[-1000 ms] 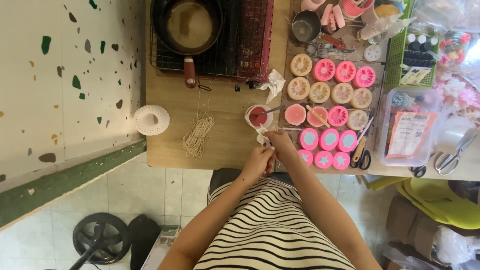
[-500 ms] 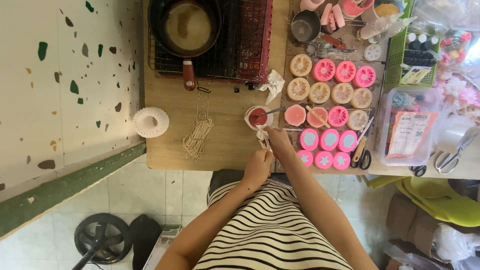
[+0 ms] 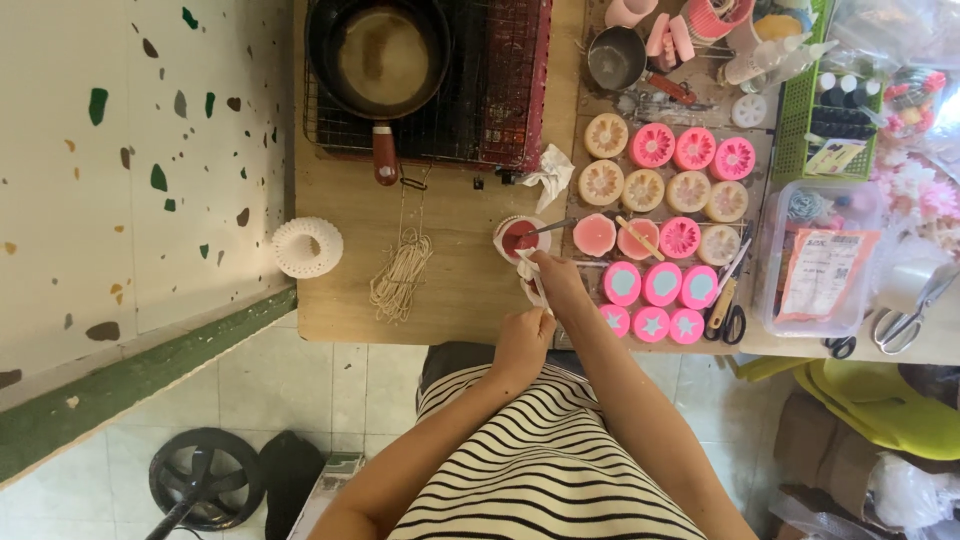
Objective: Preparing candle molds with wicks and pouring melted wax to create candles.
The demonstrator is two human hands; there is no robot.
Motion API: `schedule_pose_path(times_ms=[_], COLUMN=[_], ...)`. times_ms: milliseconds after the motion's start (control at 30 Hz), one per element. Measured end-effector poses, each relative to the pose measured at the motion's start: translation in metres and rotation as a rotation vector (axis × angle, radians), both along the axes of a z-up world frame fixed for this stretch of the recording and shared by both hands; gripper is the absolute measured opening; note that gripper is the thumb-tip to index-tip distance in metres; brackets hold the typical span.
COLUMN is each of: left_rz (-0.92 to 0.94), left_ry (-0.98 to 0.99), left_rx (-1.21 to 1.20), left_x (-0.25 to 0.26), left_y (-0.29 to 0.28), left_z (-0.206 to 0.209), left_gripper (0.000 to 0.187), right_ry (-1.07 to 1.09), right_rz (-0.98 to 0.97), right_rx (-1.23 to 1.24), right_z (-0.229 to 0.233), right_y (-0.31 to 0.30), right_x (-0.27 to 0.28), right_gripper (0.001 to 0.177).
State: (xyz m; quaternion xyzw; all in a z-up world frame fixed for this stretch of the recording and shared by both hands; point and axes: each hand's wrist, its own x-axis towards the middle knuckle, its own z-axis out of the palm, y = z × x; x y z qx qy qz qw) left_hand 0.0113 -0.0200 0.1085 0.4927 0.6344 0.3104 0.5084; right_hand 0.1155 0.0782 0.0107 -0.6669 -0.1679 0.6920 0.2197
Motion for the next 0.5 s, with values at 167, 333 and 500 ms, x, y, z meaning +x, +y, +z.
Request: schedule_pose_path(times_ms=[167,333,500], left_rz=[0.027,0.120,0.291], left_ry=[-0.008,-0.313,-0.848], left_rx=[0.088,-0.338,-0.832], left_x=[0.004,-0.005,-0.020], left_y=[-0.010,-0.002,0.014], left_z=[-0.004,0.000,0.010], left_gripper=[0.033,0.043,0.045], right_ry=[-0.013,0.016,-0.103], right_rz=[0.021,0.021,0.206], right_rx=[0.006,-0.019,0.082], right_z=[0.009,0.037,0.018], right_y=[-0.001,0.006,0.002], right_x=[-0.001,0.003,0.020], right_gripper=[0.025,0.022,0.026])
